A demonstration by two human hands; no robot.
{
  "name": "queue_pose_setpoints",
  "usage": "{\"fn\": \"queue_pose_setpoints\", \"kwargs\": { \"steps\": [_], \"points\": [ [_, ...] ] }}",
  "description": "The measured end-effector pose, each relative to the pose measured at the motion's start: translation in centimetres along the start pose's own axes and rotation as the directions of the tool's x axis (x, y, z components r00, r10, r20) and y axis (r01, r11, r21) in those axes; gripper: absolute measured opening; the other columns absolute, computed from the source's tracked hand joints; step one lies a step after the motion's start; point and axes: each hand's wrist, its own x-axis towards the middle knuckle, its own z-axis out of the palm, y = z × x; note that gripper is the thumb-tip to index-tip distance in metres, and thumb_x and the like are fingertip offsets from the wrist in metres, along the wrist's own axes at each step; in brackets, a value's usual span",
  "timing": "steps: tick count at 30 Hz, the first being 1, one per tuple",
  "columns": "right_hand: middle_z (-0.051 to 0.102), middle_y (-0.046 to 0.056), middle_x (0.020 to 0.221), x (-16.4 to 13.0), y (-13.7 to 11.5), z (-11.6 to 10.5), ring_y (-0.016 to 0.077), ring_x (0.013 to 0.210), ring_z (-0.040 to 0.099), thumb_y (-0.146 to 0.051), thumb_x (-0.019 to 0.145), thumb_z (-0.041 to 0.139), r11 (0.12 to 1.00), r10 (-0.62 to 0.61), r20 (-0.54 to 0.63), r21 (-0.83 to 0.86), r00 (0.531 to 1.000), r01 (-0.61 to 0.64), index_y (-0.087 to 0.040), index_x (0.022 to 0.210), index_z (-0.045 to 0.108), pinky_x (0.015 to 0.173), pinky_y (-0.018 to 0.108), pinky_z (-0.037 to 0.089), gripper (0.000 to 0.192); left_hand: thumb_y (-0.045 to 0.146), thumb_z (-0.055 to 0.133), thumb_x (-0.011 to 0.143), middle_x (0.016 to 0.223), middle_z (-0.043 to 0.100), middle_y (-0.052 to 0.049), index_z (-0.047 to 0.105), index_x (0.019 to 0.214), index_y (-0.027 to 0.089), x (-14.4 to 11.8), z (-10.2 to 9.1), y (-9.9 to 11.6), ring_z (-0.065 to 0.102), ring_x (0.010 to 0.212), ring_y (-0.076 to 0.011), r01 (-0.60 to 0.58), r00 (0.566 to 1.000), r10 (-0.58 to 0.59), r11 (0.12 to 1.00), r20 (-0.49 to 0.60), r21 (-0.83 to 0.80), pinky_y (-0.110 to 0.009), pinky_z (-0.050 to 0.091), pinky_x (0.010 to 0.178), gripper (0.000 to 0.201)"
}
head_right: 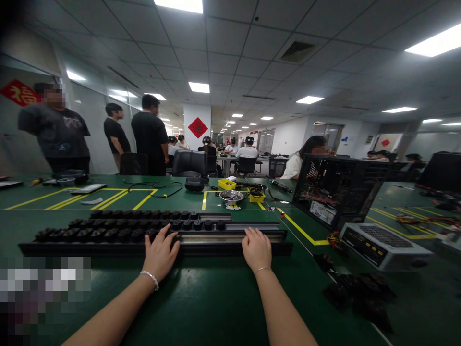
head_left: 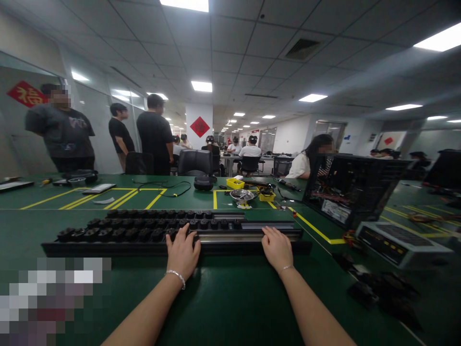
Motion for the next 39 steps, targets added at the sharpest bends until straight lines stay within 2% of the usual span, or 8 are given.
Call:
{"fn": "queue_pose_setpoints", "kwargs": {
  "steps": [12,20,35,39],
  "points": [
    [0.056,0.003,0.125,0.01,0.04,0.06,0.0197,0.120,0.042,-0.027,0.085,0.030,1.000,-0.002,0.001,0.002,1.000,0.002,-0.020,0.116,0.060,0.100,0.037,0.026,0.044,0.030,0.038,0.083,0.138,0.041,-0.011,0.060,0.109,0.020,-0.23,-0.08,0.43,0.041,0.124,-0.0288,-0.010,1.000,0.011,0.999,-0.021,0.047,-0.060,0.013,0.106,0.035],
    [0.055,0.003,0.125,-0.02,-0.18,-0.36,0.0204,0.121,0.042,-0.029,0.085,0.029,1.000,0.004,0.024,0.011,1.000,-0.004,-0.020,0.117,0.059,0.101,0.039,0.026,0.045,0.030,0.038,0.084,0.140,0.039,-0.011,0.059,0.111,0.021,-0.25,-0.09,0.43,0.040,0.125,-0.0274,-0.051,0.999,0.051,0.999,0.013,0.008,-0.058,0.016,0.106,0.035],
    [0.056,0.002,0.124,0.01,0.04,0.19,0.0195,0.120,0.043,-0.027,0.084,0.031,1.000,0.001,-0.011,0.004,1.000,-0.001,-0.021,0.115,0.061,0.102,0.037,0.024,0.043,0.030,0.037,0.085,0.141,0.039,-0.005,0.055,0.116,0.025,-0.26,-0.05,0.23,0.041,0.125,-0.0232,-0.094,0.995,0.095,0.995,0.031,-0.030,-0.049,0.025,0.106,0.037],
    [0.056,0.002,0.124,-0.01,0.04,0.18,0.0194,0.120,0.043,-0.026,0.083,0.032,1.000,-0.001,-0.015,0.005,1.000,0.001,-0.021,0.114,0.061,0.101,0.037,0.024,0.043,0.030,0.038,0.084,0.144,0.033,-0.008,0.047,0.126,0.025,-0.30,-0.04,0.34,0.039,0.126,-0.0216,-0.082,0.997,0.082,0.996,0.011,-0.030,-0.045,0.027,0.105,0.043]
  ]
}}
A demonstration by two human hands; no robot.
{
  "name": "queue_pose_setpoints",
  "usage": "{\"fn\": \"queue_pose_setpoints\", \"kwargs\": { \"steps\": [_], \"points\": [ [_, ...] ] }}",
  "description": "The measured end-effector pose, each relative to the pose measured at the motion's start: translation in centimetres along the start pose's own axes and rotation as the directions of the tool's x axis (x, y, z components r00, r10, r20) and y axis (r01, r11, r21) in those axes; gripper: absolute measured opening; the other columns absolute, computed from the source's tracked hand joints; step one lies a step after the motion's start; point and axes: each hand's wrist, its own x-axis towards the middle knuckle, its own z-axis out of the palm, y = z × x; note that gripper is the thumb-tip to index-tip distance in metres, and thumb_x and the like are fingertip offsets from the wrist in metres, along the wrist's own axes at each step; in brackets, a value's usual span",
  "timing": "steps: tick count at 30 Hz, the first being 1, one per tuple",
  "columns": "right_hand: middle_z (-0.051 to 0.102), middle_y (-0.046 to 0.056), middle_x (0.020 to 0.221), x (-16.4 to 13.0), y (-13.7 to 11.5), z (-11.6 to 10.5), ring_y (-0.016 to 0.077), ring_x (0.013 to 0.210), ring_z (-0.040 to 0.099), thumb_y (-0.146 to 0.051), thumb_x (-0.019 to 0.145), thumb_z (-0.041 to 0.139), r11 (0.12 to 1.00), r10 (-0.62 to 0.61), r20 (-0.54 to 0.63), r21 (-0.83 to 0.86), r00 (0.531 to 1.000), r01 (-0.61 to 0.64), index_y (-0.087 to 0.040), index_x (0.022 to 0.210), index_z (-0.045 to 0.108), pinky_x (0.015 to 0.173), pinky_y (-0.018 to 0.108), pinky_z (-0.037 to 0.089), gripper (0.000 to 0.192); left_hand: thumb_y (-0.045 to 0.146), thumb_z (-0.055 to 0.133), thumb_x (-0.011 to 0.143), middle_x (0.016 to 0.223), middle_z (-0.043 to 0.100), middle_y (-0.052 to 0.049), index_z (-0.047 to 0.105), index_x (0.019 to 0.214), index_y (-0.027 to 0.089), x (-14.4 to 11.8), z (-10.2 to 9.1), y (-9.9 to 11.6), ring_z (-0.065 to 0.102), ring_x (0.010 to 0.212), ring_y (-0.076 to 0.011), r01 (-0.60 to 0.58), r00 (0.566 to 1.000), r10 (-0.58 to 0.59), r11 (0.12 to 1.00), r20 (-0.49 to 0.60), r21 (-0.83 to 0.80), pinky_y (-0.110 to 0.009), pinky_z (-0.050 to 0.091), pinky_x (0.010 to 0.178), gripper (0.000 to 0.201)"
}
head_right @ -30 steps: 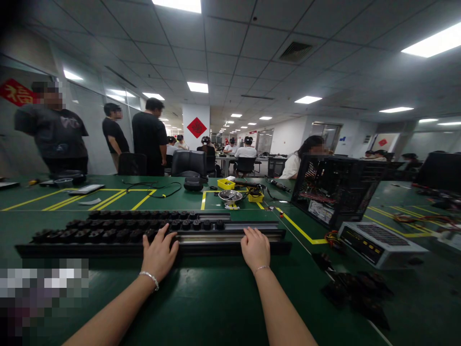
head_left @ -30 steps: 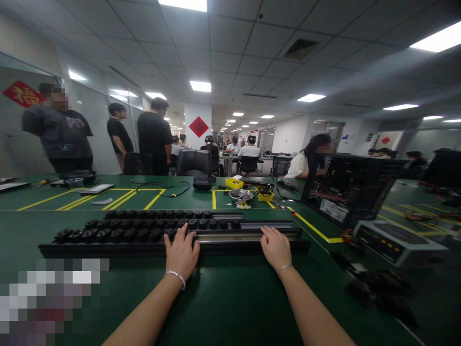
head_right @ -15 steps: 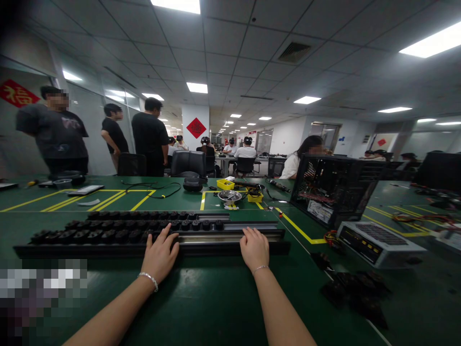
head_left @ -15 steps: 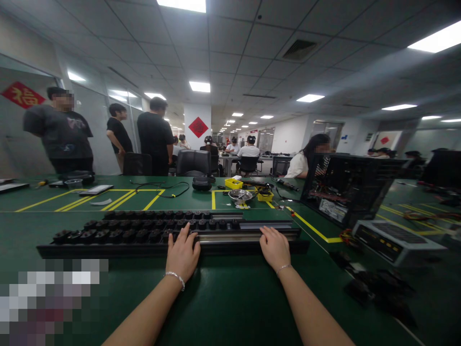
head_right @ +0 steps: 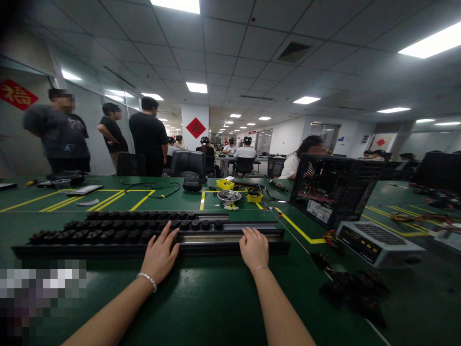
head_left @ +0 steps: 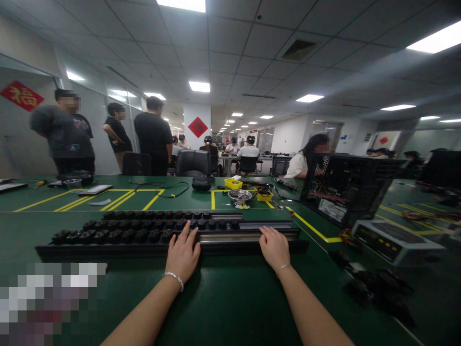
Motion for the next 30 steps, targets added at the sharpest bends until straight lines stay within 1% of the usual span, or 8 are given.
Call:
{"fn": "queue_pose_setpoints", "kwargs": {
  "steps": [2,4,7,9,16,22,27,30],
  "points": [
    [0.056,0.002,0.124,0.0,0.0,-0.1,0.0194,0.119,0.043,-0.026,0.083,0.032,1.000,0.000,0.006,0.000,1.000,0.000,-0.022,0.114,0.061,0.101,0.037,0.024,0.043,0.030,0.039,0.084,0.146,0.028,-0.012,0.039,0.132,0.020,0.0,0.2,0.1,0.036,0.128,-0.0223,0.025,0.999,-0.025,1.000,-0.036,0.002,-0.044,0.028,0.105,0.049],
    [0.056,0.002,0.124,0.0,0.0,-0.1,0.0196,0.120,0.043,-0.027,0.084,0.032,1.000,0.000,0.011,0.002,1.000,0.000,-0.023,0.115,0.061,0.101,0.038,0.024,0.043,0.032,0.039,0.083,0.145,0.029,-0.015,0.035,0.134,0.013,-0.1,0.5,0.1,0.034,0.129,-0.0246,0.064,0.996,-0.063,0.998,-0.068,0.010,-0.044,0.027,0.105,0.054],
    [0.055,0.003,0.125,0.0,0.0,-0.2,0.0199,0.121,0.042,-0.027,0.084,0.031,1.000,0.002,0.019,0.008,1.000,-0.002,-0.022,0.116,0.060,0.102,0.039,0.024,0.044,0.034,0.039,0.081,0.137,0.041,-0.018,0.034,0.133,0.006,-0.2,1.0,0.0,0.033,0.129,-0.0274,0.113,0.990,-0.110,0.993,-0.085,0.030,-0.045,0.026,0.106,0.059],
    [0.055,0.003,0.125,0.0,0.1,-0.2,0.0200,0.121,0.041,-0.028,0.084,0.030,1.000,0.005,0.027,0.008,1.000,-0.005,-0.021,0.117,0.059,0.102,0.039,0.023,0.044,0.035,0.038,0.081,0.131,0.048,-0.018,0.035,0.131,0.004,-0.2,1.1,-0.1,0.035,0.128,-0.0278,0.121,0.991,-0.118,0.992,-0.068,0.038,-0.045,0.026,0.106,0.059],
    [0.054,0.002,0.126,0.0,0.0,-0.2,0.0198,0.122,0.041,-0.030,0.086,0.028,1.000,0.004,0.042,0.004,0.999,-0.004,-0.021,0.117,0.059,0.103,0.039,0.023,0.045,0.037,0.038,0.082,0.125,0.053,-0.015,0.035,0.132,0.008,-0.2,0.5,-0.1,0.044,0.120,-0.0245,0.124,0.992,-0.124,0.992,0.003,-0.008,-0.045,0.024,0.106,0.057],
    [0.056,0.003,0.125,0.0,0.0,-0.1,0.0197,0.121,0.042,-0.028,0.085,0.029,1.000,-0.010,0.023,0.002,1.000,0.010,-0.020,0.116,0.060,0.102,0.039,0.024,0.044,0.034,0.038,0.083,0.123,0.056,-0.011,0.037,0.131,0.013,-0.1,-0.1,0.2,0.045,0.119,-0.0227,0.122,0.992,-0.120,0.991,0.036,-0.055,-0.046,0.022,0.106,0.052],
    [0.056,0.003,0.124,0.0,0.0,0.1,0.0196,0.120,0.043,-0.026,0.084,0.032,1.000,-0.002,-0.009,-0.001,1.000,0.002,-0.020,0.114,0.061,0.101,0.037,0.024,0.042,0.035,0.038,0.083,0.123,0.057,-0.009,0.039,0.131,0.016,-0.1,-0.2,0.3,0.044,0.119,-0.0223,0.126,0.991,-0.124,0.992,0.052,-0.032,-0.045,0.021,0.107,0.051],
    [0.056,0.003,0.124,0.0,0.1,0.0,0.0196,0.120,0.043,-0.026,0.084,0.032,1.000,-0.004,0.000,0.006,1.000,0.004,-0.021,0.115,0.061,0.101,0.038,0.025,0.043,0.036,0.038,0.083,0.122,0.057,-0.008,0.039,0.131,0.018,0.0,-0.2,0.3,0.043,0.120,-0.0219,0.132,0.989,-0.130,0.991,0.064,-0.016,-0.045,0.021,0.107,0.051]
  ]
}}
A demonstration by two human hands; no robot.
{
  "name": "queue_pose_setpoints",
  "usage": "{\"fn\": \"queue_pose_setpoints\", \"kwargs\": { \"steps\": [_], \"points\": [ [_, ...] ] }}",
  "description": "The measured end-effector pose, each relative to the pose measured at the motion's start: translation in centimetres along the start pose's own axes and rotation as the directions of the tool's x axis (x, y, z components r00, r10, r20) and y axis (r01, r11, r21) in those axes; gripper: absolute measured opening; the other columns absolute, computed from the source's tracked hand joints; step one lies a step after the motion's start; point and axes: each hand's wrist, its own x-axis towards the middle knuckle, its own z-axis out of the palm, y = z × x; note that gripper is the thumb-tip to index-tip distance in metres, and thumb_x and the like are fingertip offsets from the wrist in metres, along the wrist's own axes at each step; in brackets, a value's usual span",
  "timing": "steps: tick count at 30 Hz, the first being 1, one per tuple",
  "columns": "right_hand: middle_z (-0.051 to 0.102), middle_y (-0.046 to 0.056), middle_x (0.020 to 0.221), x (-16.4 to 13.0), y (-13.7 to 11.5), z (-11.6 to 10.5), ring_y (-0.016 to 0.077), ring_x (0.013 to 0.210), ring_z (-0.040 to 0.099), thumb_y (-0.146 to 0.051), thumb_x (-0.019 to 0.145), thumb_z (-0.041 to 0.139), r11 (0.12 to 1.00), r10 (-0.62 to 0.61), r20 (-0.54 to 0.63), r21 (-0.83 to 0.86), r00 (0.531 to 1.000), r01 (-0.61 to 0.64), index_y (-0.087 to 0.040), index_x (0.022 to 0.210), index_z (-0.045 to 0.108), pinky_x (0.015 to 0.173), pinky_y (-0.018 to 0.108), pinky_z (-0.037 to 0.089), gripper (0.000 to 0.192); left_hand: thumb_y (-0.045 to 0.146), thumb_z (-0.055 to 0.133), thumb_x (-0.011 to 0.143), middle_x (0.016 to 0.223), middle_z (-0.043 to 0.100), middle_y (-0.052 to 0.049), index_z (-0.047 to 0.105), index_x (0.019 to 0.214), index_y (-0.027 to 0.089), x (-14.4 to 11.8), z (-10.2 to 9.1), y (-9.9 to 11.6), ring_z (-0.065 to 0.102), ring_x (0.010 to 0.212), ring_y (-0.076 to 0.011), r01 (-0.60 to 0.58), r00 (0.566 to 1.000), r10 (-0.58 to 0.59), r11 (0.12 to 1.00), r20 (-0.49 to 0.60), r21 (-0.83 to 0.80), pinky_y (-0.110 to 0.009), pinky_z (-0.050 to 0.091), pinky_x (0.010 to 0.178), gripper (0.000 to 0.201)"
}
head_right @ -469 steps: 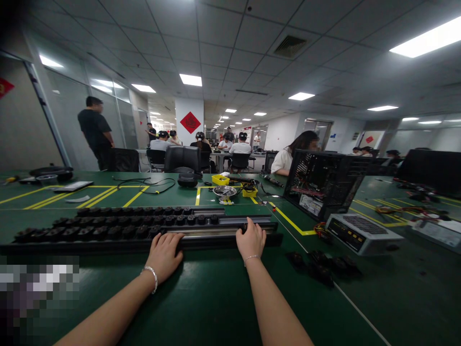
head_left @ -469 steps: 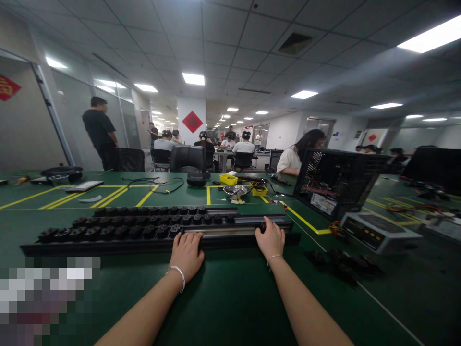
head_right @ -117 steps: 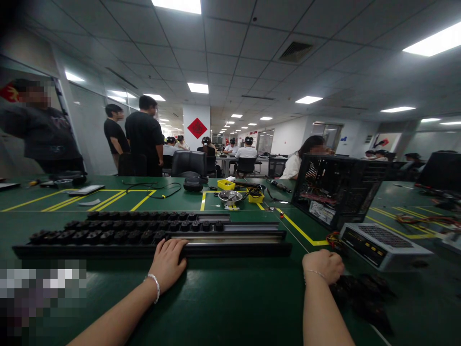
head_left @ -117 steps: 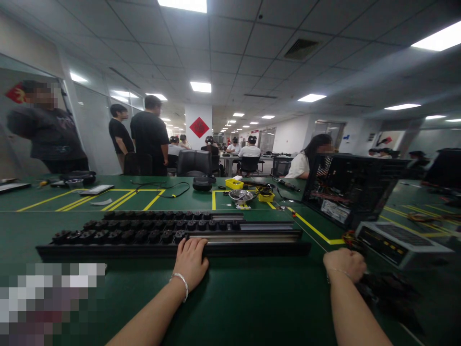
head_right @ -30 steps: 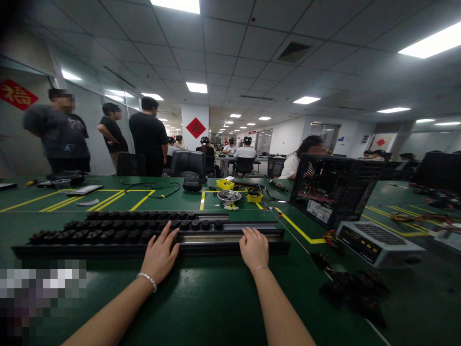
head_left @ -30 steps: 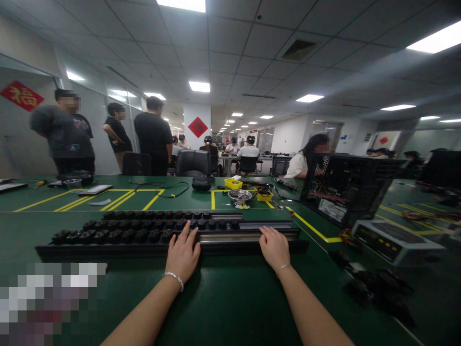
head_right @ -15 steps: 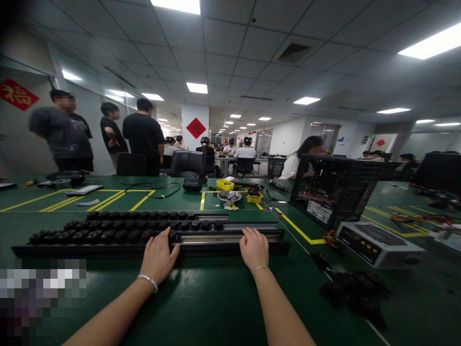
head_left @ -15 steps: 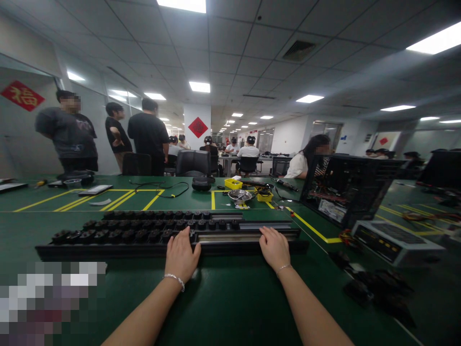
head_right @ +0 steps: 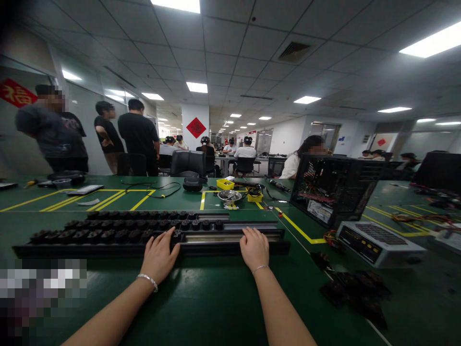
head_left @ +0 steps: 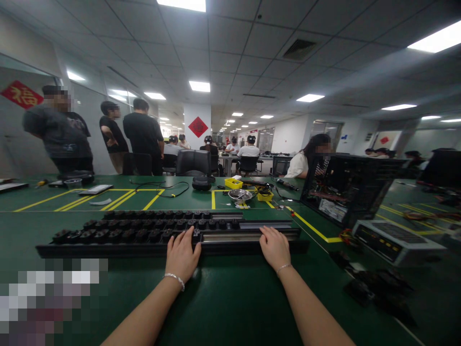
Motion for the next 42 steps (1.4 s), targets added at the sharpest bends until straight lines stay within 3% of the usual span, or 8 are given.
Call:
{"fn": "queue_pose_setpoints", "kwargs": {
  "steps": [8,13,30,42],
  "points": [
    [0.056,0.002,0.125,0.04,-0.01,-0.21,0.0191,0.121,0.042,-0.027,0.084,0.031,1.000,0.001,0.018,-0.003,1.000,-0.001,-0.021,0.116,0.060,0.102,0.037,0.024,0.043,0.038,0.036,0.083,0.134,0.046,-0.013,0.039,0.130,0.005,0.01,0.63,-0.12,0.030,0.130,-0.0251,0.017,1.000,-0.016,0.997,-0.008,0.073,-0.043,0.020,0.109,0.058],
    [0.055,0.003,0.125,0.01,-0.14,-0.34,0.0192,0.121,0.042,-0.027,0.084,0.031,1.000,0.013,0.031,0.004,0.999,-0.013,-0.021,0.117,0.060,0.102,0.038,0.023,0.044,0.042,0.035,0.083,0.134,0.047,-0.011,0.048,0.124,0.008,0.02,0.71,-0.32,0.031,0.130,-0.0252,-0.006,1.000,0.003,0.994,0.030,0.106,-0.044,0.020,0.109,0.054],
    [0.057,0.002,0.123,0.05,0.07,0.11,0.0189,0.119,0.043,-0.026,0.084,0.032,1.000,-0.001,-0.012,-0.004,1.000,0.001,-0.022,0.113,0.062,0.100,0.037,0.026,0.042,0.039,0.036,0.084,0.131,0.050,-0.010,0.052,0.121,0.014,-0.08,0.35,-0.22,0.038,0.125,-0.0243,-0.053,0.999,0.053,0.993,0.006,0.104,-0.044,0.022,0.107,0.048],
    [0.056,0.003,0.125,0.14,0.08,-0.16,0.0190,0.121,0.042,-0.028,0.085,0.030,1.000,0.004,0.030,0.000,1.000,-0.004,-0.022,0.116,0.060,0.101,0.037,0.025,0.044,0.042,0.035,0.084,0.132,0.050,-0.008,0.051,0.122,0.016,-0.04,0.49,-0.47,0.039,0.124,-0.0234,-0.043,0.999,0.041,0.995,0.024,0.085,-0.043,0.020,0.107,0.049]
  ]
}}
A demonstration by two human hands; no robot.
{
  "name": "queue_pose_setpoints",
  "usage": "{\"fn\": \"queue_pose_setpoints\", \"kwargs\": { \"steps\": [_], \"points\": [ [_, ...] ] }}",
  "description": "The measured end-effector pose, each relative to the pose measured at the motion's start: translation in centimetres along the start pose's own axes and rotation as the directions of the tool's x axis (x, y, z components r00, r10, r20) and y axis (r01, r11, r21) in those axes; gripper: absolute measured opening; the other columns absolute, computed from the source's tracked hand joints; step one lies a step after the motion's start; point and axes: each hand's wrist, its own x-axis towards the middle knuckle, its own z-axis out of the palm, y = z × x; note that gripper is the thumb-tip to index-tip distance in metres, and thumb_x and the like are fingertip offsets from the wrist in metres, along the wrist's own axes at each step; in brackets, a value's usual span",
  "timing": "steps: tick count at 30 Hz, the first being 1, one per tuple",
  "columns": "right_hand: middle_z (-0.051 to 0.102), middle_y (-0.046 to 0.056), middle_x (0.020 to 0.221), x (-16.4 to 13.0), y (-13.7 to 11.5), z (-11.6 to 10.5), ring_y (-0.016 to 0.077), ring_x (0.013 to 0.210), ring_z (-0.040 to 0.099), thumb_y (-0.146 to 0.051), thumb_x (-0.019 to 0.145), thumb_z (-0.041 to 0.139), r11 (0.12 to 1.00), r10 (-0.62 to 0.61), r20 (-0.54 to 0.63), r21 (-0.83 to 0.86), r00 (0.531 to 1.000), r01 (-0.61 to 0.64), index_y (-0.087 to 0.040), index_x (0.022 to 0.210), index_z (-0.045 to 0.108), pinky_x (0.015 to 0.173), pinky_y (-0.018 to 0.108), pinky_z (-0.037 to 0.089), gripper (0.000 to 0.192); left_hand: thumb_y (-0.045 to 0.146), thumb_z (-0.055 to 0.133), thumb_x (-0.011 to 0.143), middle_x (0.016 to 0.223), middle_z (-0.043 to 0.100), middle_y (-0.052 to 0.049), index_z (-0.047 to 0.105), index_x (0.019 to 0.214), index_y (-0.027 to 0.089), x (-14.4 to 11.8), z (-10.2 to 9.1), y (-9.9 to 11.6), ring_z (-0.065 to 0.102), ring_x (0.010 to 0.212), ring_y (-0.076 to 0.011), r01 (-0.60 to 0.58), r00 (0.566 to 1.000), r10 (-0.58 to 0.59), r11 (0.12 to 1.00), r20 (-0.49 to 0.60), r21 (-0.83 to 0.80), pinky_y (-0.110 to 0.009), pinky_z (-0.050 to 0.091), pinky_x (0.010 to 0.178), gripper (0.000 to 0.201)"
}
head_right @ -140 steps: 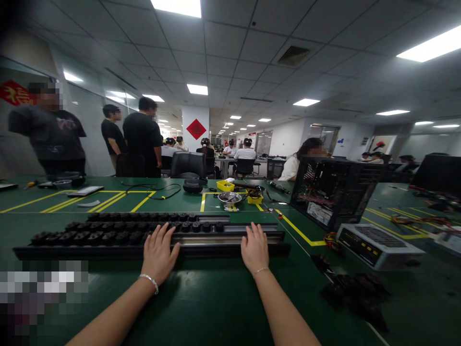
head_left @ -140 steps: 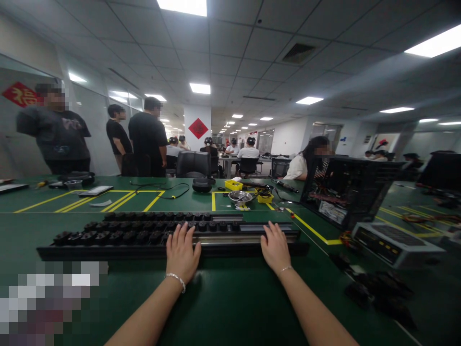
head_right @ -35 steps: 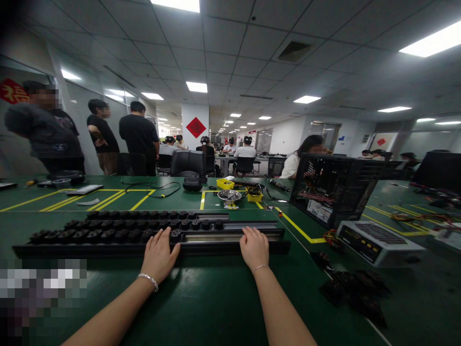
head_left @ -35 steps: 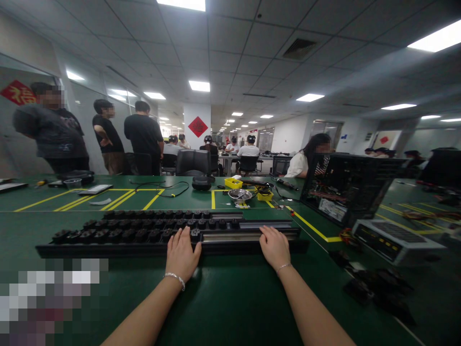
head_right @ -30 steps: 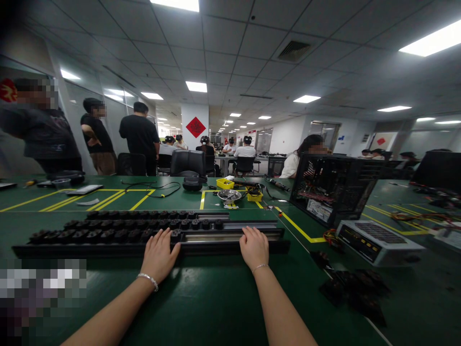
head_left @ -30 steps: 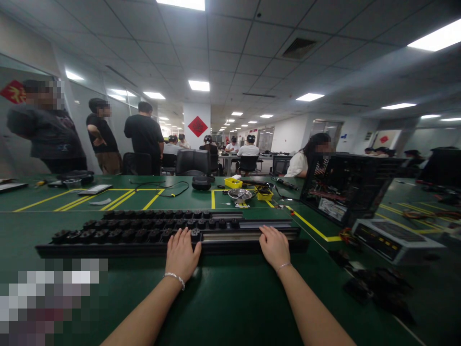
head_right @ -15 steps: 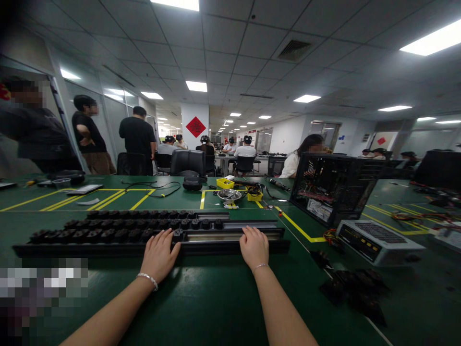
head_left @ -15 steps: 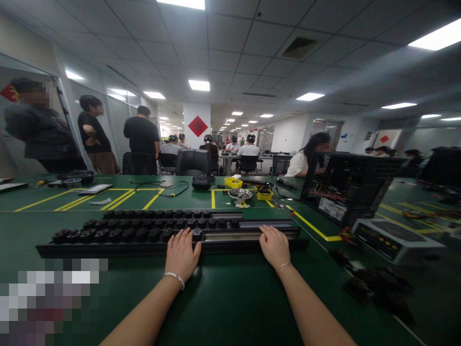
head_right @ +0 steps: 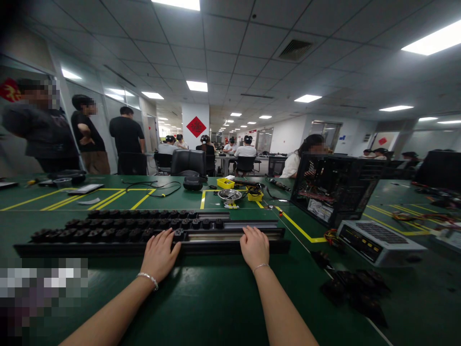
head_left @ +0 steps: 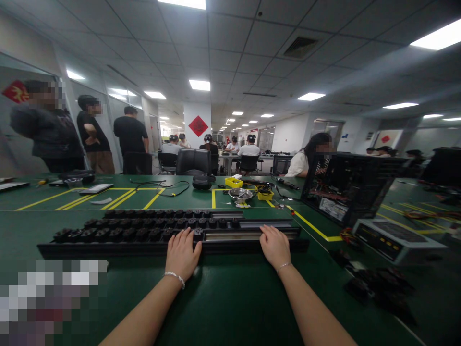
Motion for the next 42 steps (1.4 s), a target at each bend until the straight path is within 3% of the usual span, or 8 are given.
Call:
{"fn": "queue_pose_setpoints", "kwargs": {
  "steps": [42],
  "points": [
    [0.056,0.002,0.124,-0.11,-0.11,-0.05,0.0193,0.120,0.042,-0.029,0.085,0.030,1.000,-0.001,-0.011,-0.003,1.000,0.001,-0.021,0.115,0.060,0.101,0.037,0.025,0.043,0.040,0.035,0.084,0.132,0.050,-0.008,0.054,0.120,0.017,0.01,-0.50,0.30,0.040,0.123,-0.0240,-0.004,1.000,0.004,1.000,0.014,0.006,-0.043,0.022,0.107,0.047]
  ]
}}
